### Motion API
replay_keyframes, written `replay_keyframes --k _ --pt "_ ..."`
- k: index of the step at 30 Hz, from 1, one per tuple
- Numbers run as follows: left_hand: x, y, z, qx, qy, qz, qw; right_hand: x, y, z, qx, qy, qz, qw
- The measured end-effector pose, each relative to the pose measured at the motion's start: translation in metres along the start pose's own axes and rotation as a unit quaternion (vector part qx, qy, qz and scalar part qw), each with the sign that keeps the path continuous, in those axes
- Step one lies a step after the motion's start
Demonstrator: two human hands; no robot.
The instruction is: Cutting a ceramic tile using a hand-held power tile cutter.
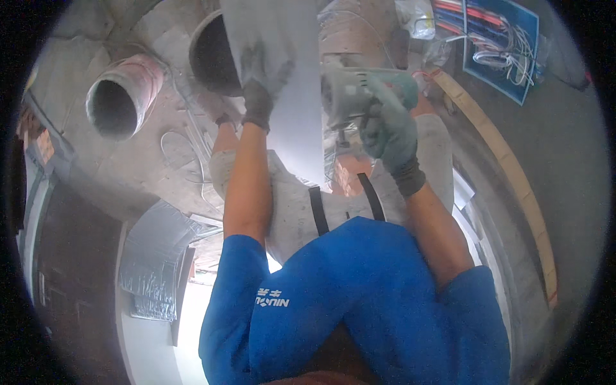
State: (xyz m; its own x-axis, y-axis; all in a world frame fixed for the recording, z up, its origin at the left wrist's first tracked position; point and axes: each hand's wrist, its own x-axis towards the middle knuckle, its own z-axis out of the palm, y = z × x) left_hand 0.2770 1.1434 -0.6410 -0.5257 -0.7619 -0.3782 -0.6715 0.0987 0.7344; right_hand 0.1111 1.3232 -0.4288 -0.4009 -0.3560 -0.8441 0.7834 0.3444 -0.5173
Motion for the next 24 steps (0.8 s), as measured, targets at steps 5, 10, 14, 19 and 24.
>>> replay_keyframes --k 5,10,14,19,24 --pt "-0.046 0.023 -0.024 -0.007 -0.077 -0.038 0.996 -0.039 -0.034 -0.039 -0.07 0.115 -0.123 0.983" --pt "-0.104 0.061 -0.066 -0.118 -0.097 -0.043 0.987 -0.151 -0.096 -0.064 0.131 0.021 -0.135 0.982" --pt "-0.164 0.049 -0.073 -0.206 -0.103 -0.223 0.947 -0.168 -0.127 -0.026 0.206 0.118 -0.157 0.959" --pt "-0.234 -0.002 -0.046 -0.22 -0.069 -0.347 0.909 -0.14 -0.133 -0.064 0.294 -0.142 -0.084 0.941" --pt "-0.39 -0.073 -0.015 -0.368 -0.091 -0.396 0.836 -0.156 -0.126 -0.04 0.244 0.047 -0.032 0.968"
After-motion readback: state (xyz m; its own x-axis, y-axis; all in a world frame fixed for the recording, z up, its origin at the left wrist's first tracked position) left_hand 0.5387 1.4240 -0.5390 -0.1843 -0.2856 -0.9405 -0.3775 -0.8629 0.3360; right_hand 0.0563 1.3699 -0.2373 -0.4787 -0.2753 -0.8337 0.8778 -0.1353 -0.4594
